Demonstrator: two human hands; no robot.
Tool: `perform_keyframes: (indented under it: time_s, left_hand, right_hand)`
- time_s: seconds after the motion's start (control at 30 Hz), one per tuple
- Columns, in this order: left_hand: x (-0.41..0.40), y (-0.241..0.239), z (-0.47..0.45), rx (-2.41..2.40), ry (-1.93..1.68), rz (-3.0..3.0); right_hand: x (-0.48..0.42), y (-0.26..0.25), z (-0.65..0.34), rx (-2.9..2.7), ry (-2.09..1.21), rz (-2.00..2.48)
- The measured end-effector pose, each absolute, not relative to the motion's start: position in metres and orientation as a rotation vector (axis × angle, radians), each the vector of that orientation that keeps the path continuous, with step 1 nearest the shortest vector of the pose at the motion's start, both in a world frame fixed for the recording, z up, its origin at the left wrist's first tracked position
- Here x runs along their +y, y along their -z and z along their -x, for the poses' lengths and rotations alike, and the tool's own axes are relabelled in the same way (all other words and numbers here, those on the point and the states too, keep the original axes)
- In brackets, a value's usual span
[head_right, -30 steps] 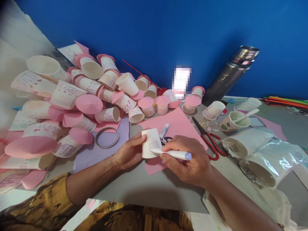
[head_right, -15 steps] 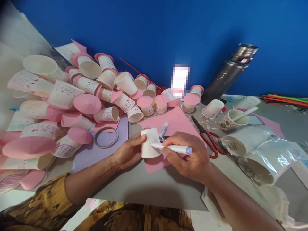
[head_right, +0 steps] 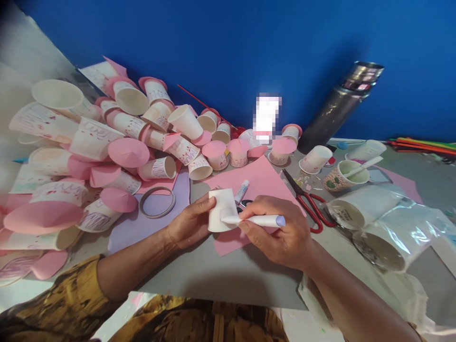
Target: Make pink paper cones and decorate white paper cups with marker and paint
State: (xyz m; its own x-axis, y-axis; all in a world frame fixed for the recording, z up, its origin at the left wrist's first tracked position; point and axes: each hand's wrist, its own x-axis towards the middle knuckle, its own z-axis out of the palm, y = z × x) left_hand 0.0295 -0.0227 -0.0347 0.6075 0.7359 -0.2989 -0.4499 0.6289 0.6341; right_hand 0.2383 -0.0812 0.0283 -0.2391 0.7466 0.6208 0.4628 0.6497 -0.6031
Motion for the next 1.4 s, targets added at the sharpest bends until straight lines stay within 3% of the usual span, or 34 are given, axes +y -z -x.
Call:
perform_keyframes:
  time_s: [0.47, 0.73, 1.4]
  left_hand:
    - [-0.021, 0.035, -0.029, 0.601, -0.744, -0.521]
    - [-0.019, 0.034, -0.027, 0.579, -0.706, -0.384]
    - [-0.021, 0.029, -0.029, 0.425, -0.654, -0.413]
  right_hand:
    - [-0.081, -0.026, -0.239, -1.918, -0.456, 0.916]
    - [-0.085, -0.02, -0.25, -1.657, -0.208, 1.156]
    - [-0.083, -0.022, -0.245, -1.801, -0.229, 1.072]
